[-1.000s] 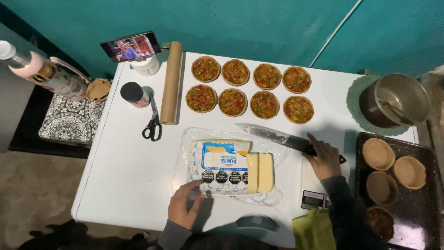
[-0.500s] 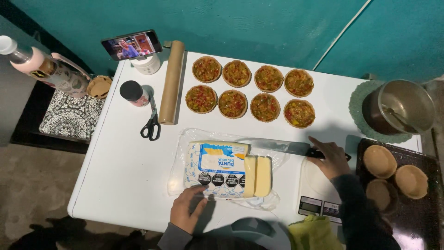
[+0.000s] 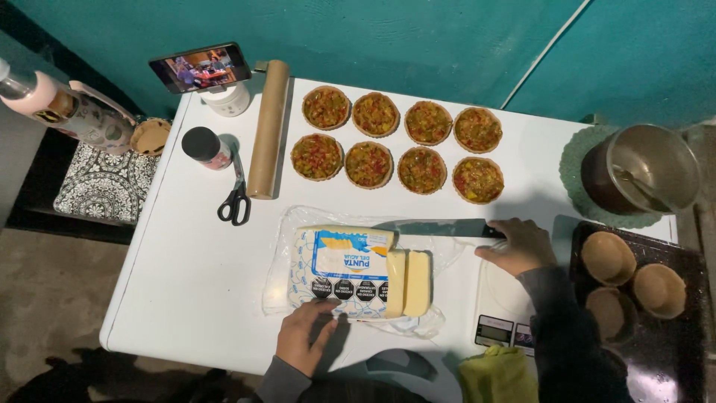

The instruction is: Slice pieces of cheese and place them onto the tops of prepared mini tarts.

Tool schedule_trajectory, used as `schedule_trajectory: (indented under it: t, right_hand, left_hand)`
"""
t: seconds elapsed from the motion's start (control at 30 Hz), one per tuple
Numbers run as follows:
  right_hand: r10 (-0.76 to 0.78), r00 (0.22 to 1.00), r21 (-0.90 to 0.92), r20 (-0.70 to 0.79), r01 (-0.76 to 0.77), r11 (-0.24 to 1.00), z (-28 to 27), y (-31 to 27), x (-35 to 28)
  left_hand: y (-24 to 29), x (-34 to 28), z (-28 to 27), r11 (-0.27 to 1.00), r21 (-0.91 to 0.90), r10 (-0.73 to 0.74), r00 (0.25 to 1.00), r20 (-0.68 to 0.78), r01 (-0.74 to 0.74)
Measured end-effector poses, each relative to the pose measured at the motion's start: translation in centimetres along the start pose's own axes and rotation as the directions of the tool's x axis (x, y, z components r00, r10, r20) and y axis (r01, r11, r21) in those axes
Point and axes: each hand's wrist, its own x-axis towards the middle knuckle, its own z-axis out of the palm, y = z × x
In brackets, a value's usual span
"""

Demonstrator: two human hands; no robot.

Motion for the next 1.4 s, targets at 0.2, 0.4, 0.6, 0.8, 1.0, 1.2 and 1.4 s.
schedule_trajectory:
  t: [0.2,0.4,0.6,0.8,1.0,1.2,1.4]
  right_hand:
    - [0.033,0.997,-0.066,0.074,-0.028,0.997,4.0,1.1,2.2]
    - [0.011,0.999,0.284,-0.043,0.002,0.959,5.8,-2.9,1.5]
    - [-0.01,0.966,0.551,0.257,-0.138,0.823,7.4,-10.2,0.3]
    - [0.028,0.949,0.358,0.314,-0.146,0.922,9.6,-10.9,1.1]
    - [-0.018,0.965,0.457,0.261,-0.107,0.883,6.1,-11.1,-1.1]
    - [-0.01,0.981,0.541,0.194,-0.099,0.835,1.7,-11.2,-5.4]
    - [0.069,0.935,0.756,0.347,-0.323,0.569,2.7,-8.8,-10.1]
  left_hand:
    - [0.2,0.1,0.2,0.999,0.027,0.023,1.0,-0.015,-0.023]
    - [0.0,-0.2,0.5,0.998,0.029,0.047,0.999,-0.015,-0.047]
    - [0.3,-0.1,1.0,1.0,0.01,-0.023,1.0,0.021,0.023]
    - [0.5,-0.1,0.8,1.0,0.007,0.018,1.0,-0.005,-0.018]
    - [0.7,-0.2,0.6,1.0,-0.008,-0.008,1.0,-0.002,0.008]
    - [0.9,-0.2,0.5,0.997,-0.017,-0.071,0.997,0.03,0.072]
    - [1.5,-0.1,0.6,0.993,-0.082,-0.081,0.995,0.05,0.085]
